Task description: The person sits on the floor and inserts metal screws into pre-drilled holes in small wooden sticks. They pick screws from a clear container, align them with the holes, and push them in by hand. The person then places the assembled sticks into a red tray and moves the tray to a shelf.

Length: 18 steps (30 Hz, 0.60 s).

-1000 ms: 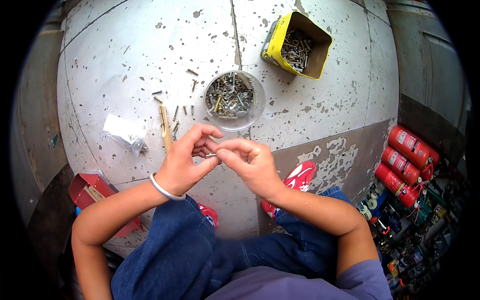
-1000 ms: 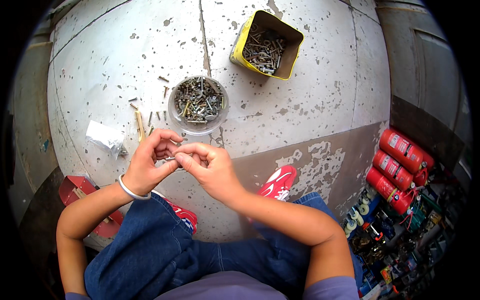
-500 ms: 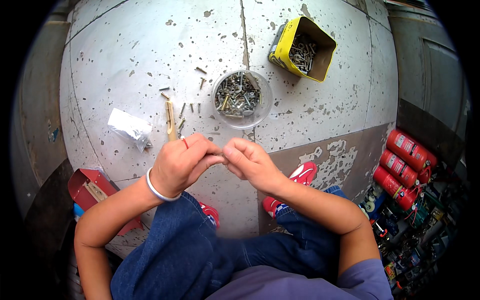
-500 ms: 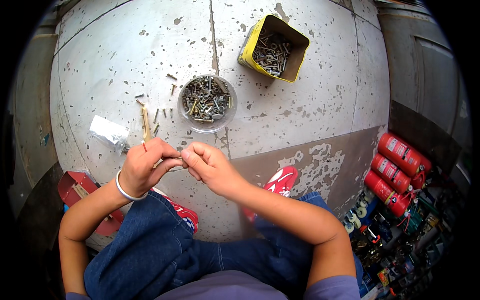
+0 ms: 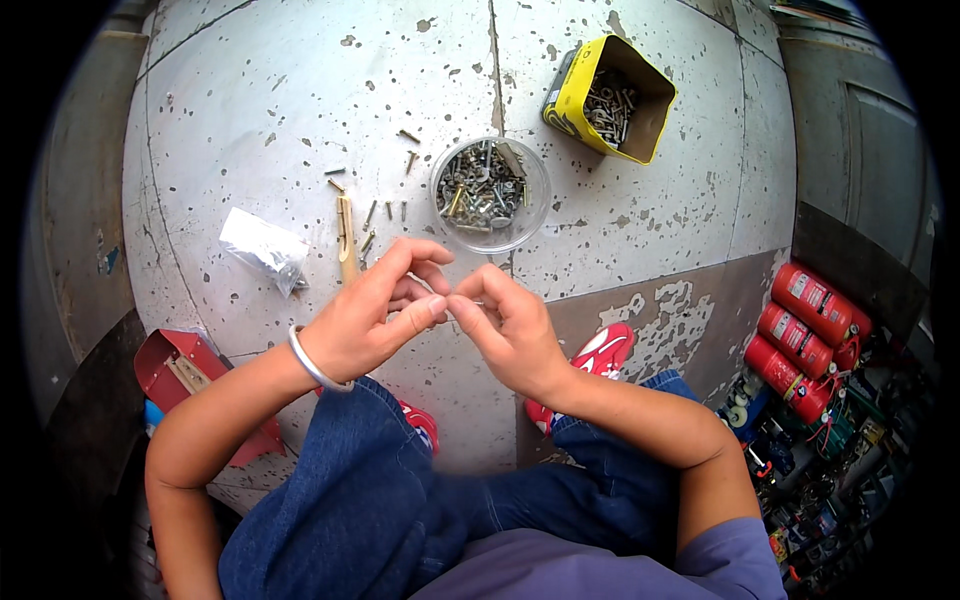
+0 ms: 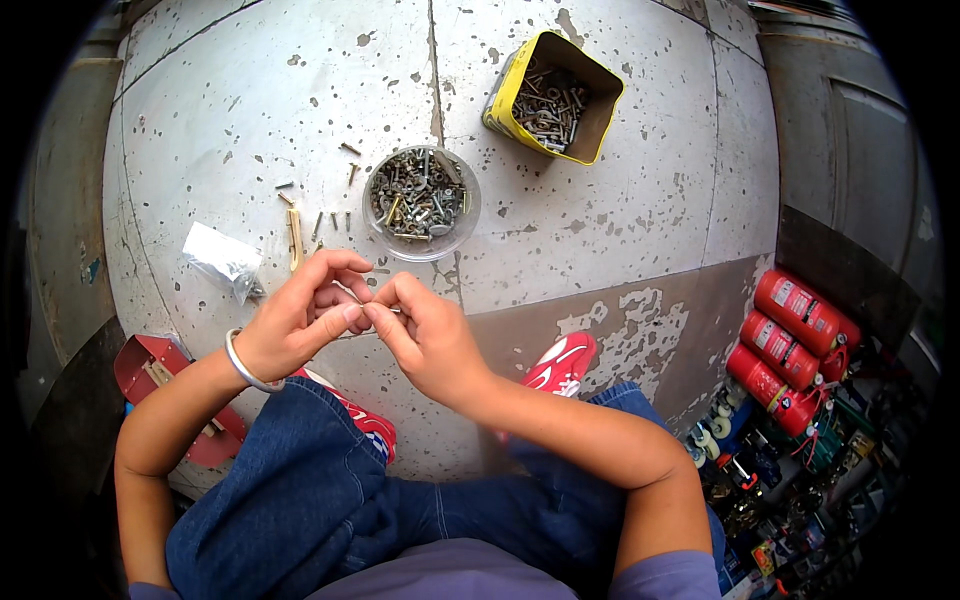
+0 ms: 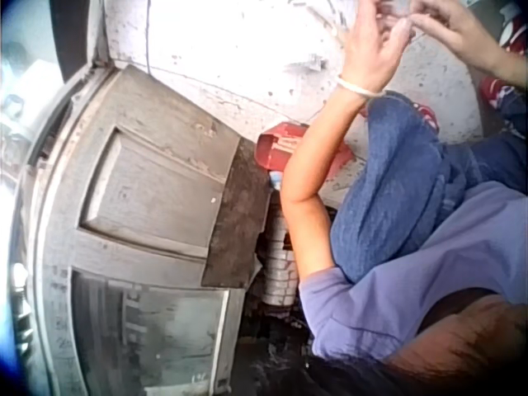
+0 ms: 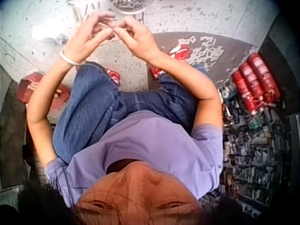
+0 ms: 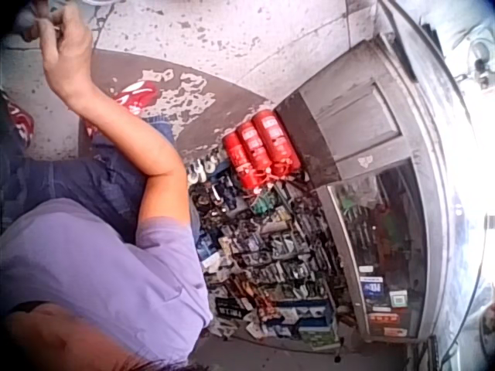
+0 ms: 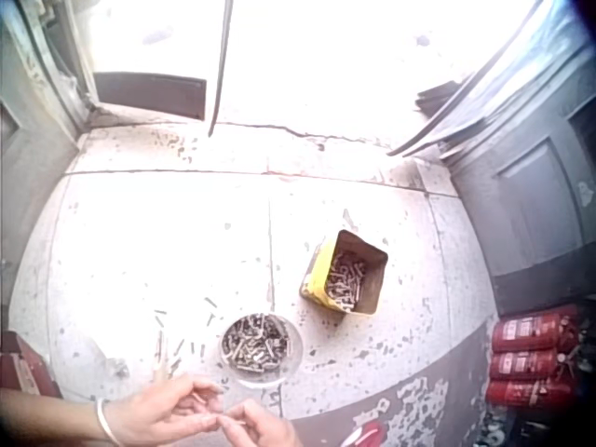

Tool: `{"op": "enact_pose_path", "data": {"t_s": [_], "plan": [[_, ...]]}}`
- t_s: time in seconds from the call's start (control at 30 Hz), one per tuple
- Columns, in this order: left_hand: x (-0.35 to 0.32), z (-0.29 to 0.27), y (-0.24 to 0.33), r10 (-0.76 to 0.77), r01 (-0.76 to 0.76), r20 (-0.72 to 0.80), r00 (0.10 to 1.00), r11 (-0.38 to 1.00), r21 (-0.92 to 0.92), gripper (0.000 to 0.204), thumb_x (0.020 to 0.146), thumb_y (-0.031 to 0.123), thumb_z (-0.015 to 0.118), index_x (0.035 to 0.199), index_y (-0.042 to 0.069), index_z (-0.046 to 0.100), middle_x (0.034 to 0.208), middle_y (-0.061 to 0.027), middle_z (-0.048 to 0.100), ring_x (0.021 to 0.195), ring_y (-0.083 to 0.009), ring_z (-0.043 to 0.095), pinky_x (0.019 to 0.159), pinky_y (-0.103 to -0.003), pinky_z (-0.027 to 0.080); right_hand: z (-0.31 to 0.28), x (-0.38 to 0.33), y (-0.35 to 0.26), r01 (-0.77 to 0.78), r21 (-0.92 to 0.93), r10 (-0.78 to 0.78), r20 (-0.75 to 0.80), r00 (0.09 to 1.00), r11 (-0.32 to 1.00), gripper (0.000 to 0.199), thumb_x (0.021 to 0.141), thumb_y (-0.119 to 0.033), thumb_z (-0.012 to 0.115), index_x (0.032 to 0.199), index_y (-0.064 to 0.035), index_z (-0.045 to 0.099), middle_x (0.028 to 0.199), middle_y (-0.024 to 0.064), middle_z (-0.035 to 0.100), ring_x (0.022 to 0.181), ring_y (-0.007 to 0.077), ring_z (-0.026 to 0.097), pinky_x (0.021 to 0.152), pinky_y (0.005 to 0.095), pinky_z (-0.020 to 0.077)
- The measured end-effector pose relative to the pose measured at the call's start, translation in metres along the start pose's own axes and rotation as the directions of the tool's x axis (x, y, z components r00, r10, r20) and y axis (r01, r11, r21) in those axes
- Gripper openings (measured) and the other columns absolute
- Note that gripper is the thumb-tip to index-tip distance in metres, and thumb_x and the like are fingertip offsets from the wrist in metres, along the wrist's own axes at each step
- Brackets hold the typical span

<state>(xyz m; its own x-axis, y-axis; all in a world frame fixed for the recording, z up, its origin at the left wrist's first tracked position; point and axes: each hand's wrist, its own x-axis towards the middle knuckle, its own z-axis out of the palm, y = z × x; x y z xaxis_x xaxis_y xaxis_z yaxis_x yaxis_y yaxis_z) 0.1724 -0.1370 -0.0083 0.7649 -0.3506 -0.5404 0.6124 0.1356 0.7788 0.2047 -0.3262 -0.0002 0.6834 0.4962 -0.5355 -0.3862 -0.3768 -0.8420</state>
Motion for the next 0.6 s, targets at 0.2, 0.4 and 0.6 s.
{"op": "enact_pose_path", "data": {"t_s": [0.2, 0.4, 0.6], "plan": [[0.002, -0.008, 0.005, -0.118, 0.126, 0.106, 0.987, 0.989, -0.077, 0.025, 0.099, 0.012, 0.043, 0.121, 0.002, 0.043, 0.087, -0.0036, 0.055, 0.075, -0.0088, 0.056, 0.069, -0.024, 0.048, 0.000, -0.002, -0.004, 0.039, -0.092, -0.040, -0.009, 0.999, 0.995, 0.010, 0.091, -0.010, 0.057, 0.087, -0.0025, 0.052, 0.060, 0.0041, 0.052, 0.049, 0.0088, 0.044, 0.046, 0.0273, 0.0343], [0.002, -0.009, 0.001, -0.120, 0.125, 0.137, 0.983, 0.992, -0.030, 0.021, 0.099, 0.014, 0.044, 0.116, 0.001, 0.046, 0.088, -0.0032, 0.055, 0.075, -0.0077, 0.056, 0.068, -0.023, 0.048, 0.000, -0.002, -0.007, 0.048, -0.153, -0.050, -0.005, 0.999, 0.987, 0.010, 0.090, -0.009, 0.058, 0.088, -0.0025, 0.052, 0.060, 0.0072, 0.054, 0.048, 0.0126, 0.049, 0.046, 0.0287, 0.0371], [0.002, -0.008, -0.002, -0.096, 0.110, 0.114, 0.989, 0.986, -0.128, 0.018, 0.097, 0.015, 0.049, 0.108, 0.000, 0.048, 0.086, -0.0043, 0.056, 0.077, -0.0087, 0.057, 0.069, -0.024, 0.049, 0.000, -0.003, -0.007, 0.052, -0.176, -0.055, -0.013, 0.998, 0.983, 0.011, 0.089, -0.009, 0.060, 0.088, -0.0028, 0.052, 0.060, 0.0068, 0.055, 0.048, 0.0135, 0.053, 0.046, 0.0285, 0.0388]]}}
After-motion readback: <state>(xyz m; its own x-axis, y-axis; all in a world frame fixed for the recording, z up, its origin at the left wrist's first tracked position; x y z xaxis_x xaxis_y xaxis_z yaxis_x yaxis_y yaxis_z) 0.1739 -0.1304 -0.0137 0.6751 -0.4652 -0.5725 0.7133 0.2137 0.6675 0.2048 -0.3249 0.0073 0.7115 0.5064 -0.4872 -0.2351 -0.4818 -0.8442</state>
